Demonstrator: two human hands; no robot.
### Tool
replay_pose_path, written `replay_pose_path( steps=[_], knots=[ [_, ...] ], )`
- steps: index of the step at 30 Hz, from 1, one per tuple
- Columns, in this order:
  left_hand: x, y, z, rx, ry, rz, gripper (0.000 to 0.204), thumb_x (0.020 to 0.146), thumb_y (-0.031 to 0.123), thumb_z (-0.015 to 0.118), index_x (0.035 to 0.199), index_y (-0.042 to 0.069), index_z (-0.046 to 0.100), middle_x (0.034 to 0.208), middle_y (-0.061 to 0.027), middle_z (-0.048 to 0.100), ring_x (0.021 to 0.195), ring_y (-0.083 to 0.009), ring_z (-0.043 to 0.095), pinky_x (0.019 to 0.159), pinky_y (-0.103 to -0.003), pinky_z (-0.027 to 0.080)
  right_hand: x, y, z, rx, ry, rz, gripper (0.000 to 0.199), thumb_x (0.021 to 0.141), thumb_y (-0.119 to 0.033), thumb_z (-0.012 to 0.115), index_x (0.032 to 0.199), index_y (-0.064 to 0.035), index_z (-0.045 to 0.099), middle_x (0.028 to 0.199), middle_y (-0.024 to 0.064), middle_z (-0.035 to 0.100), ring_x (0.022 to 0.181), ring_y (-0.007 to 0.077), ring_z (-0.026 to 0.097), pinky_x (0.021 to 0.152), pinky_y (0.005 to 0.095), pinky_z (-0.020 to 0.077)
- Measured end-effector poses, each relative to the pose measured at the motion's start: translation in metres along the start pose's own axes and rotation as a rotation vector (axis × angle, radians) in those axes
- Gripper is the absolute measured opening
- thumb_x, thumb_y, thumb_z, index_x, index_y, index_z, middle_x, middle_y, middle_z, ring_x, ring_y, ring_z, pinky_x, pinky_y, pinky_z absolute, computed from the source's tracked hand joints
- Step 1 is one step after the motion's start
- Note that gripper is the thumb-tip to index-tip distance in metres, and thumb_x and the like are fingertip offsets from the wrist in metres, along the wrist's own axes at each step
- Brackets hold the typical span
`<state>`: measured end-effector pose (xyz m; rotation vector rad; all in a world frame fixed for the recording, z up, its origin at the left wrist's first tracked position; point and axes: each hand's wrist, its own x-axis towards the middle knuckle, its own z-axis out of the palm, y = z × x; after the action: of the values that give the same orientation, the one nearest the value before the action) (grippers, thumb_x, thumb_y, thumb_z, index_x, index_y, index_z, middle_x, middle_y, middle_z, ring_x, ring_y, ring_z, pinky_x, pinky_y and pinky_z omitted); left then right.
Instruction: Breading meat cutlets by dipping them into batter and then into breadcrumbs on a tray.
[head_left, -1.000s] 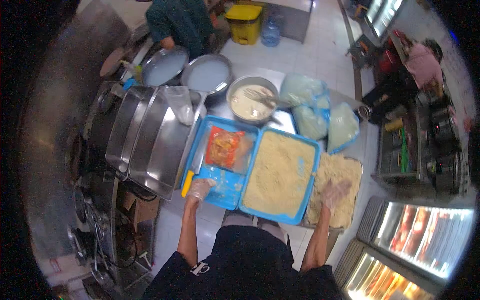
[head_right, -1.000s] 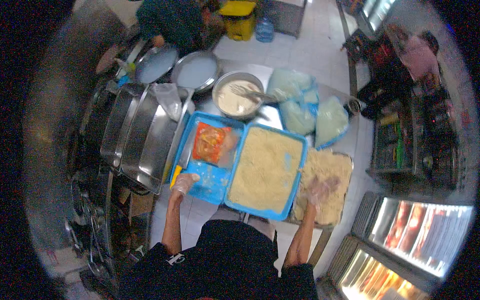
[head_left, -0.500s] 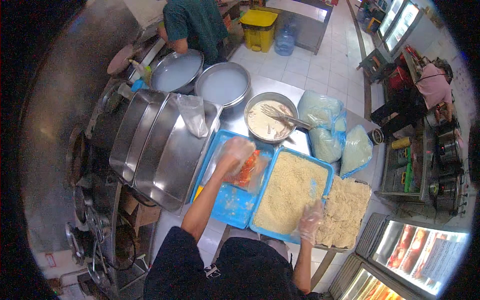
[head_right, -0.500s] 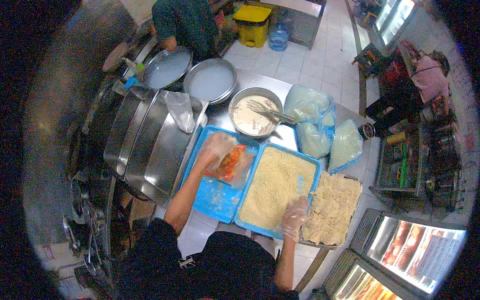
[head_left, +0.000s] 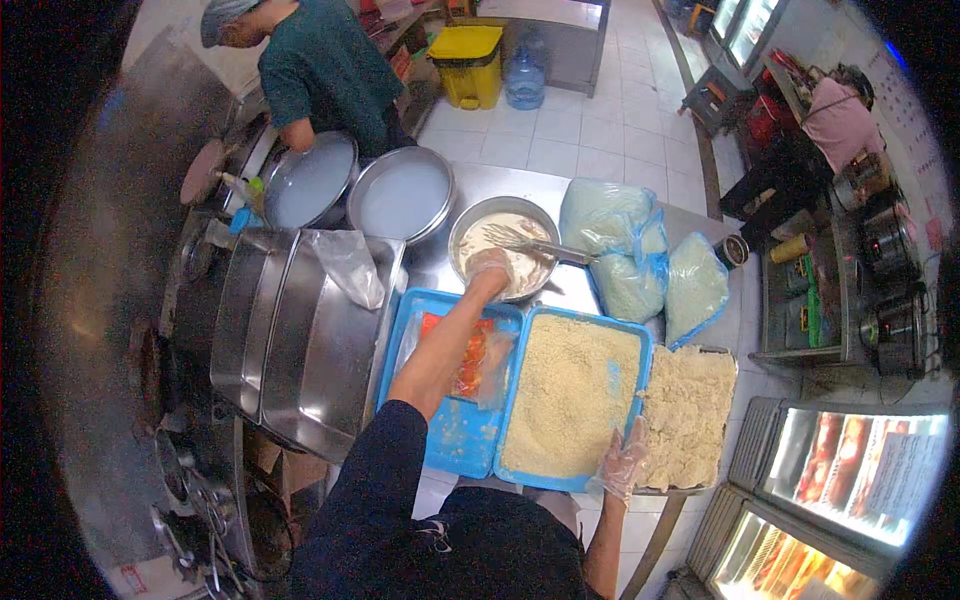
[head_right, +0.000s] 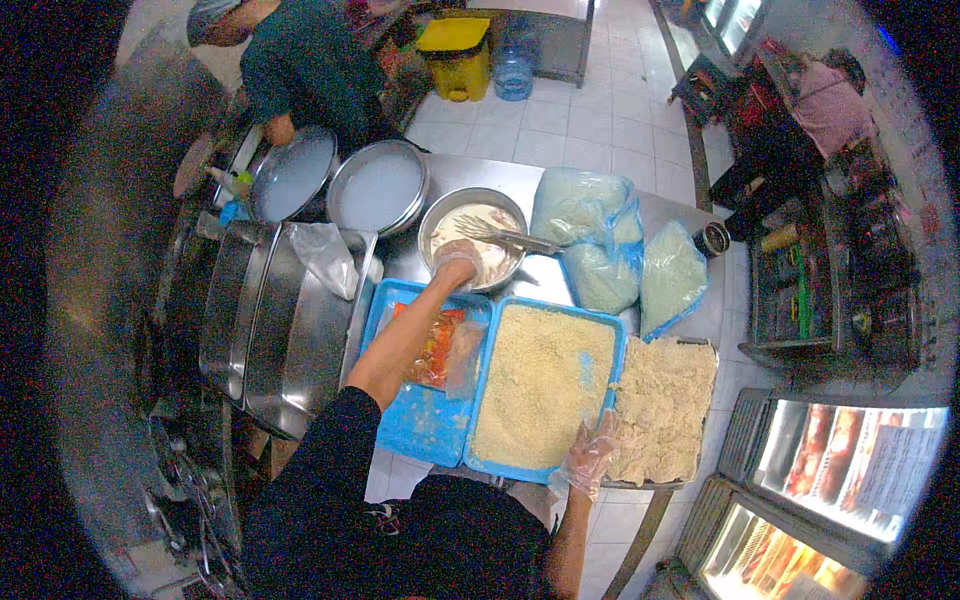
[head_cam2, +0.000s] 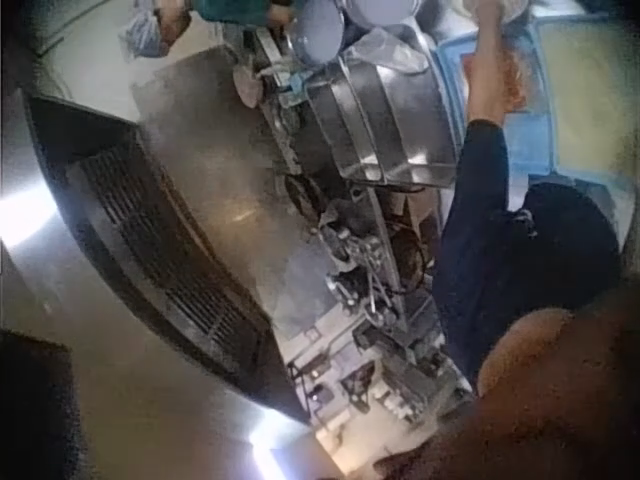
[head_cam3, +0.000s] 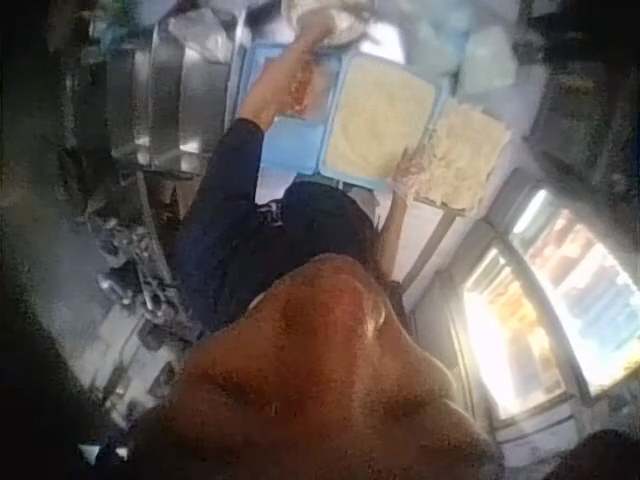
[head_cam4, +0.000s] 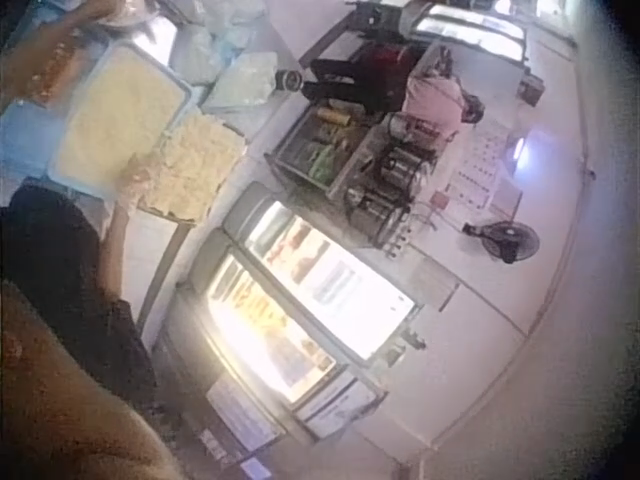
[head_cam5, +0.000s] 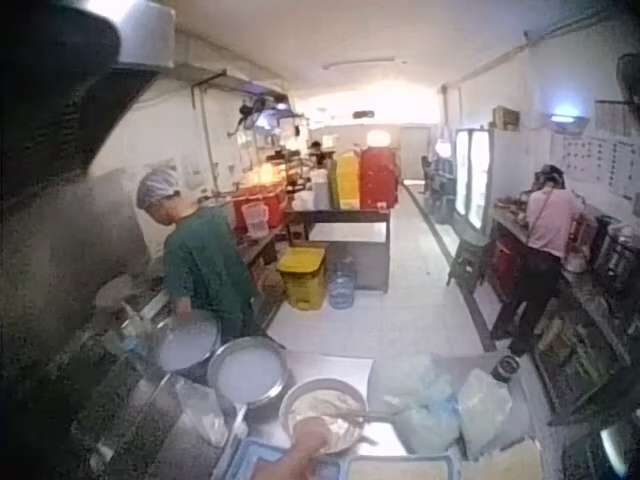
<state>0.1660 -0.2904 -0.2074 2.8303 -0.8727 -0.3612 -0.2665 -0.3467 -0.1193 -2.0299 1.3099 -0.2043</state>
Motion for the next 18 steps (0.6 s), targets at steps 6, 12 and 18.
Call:
replay_pose_path(
  steps=[6, 12, 18],
  knots=[
    [-0.017, 0.033, -0.067, 0.010, -0.113, 0.076, 0.030, 0.071, 0.029, 0.057, 0.084, 0.005, 0.069, 0.093, -0.0197, 0.064, 0.090, -0.0307, 0.062, 0.077, -0.040, 0.049, 0.010, 0.048, 0.019, 0.016, 0.131, -0.122, 0.055, 0.086, -0.022, 0.054, 0.132, 0.0019, 0.035, 0.128, 0.0277, 0.043, 0.121, 0.0379, 0.041, 0.097, 0.0431, 0.0351],
    [-0.005, 0.038, -0.032, 0.088, -0.109, -0.059, 0.028, 0.074, 0.025, 0.057, 0.090, 0.006, 0.069, 0.093, -0.0174, 0.065, 0.091, -0.0310, 0.063, 0.076, -0.040, 0.051, 0.011, 0.033, 0.013, -0.016, 0.068, -0.102, 0.051, 0.086, -0.015, 0.054, 0.130, 0.0030, 0.038, 0.128, 0.0260, 0.044, 0.119, 0.0383, 0.042, 0.099, 0.0406, 0.0329],
    [0.006, 0.001, -0.015, 0.236, 0.057, 0.280, 0.024, 0.077, 0.020, 0.054, 0.090, 0.007, 0.069, 0.089, -0.0131, 0.067, 0.082, -0.0291, 0.065, 0.071, -0.040, 0.051, 0.008, 0.020, -0.006, -0.016, 0.131, -0.053, 0.046, 0.083, -0.018, 0.056, 0.120, 0.0071, 0.047, 0.116, 0.0288, 0.051, 0.113, 0.0390, 0.047, 0.095, 0.0402, 0.0364]
  ],
)
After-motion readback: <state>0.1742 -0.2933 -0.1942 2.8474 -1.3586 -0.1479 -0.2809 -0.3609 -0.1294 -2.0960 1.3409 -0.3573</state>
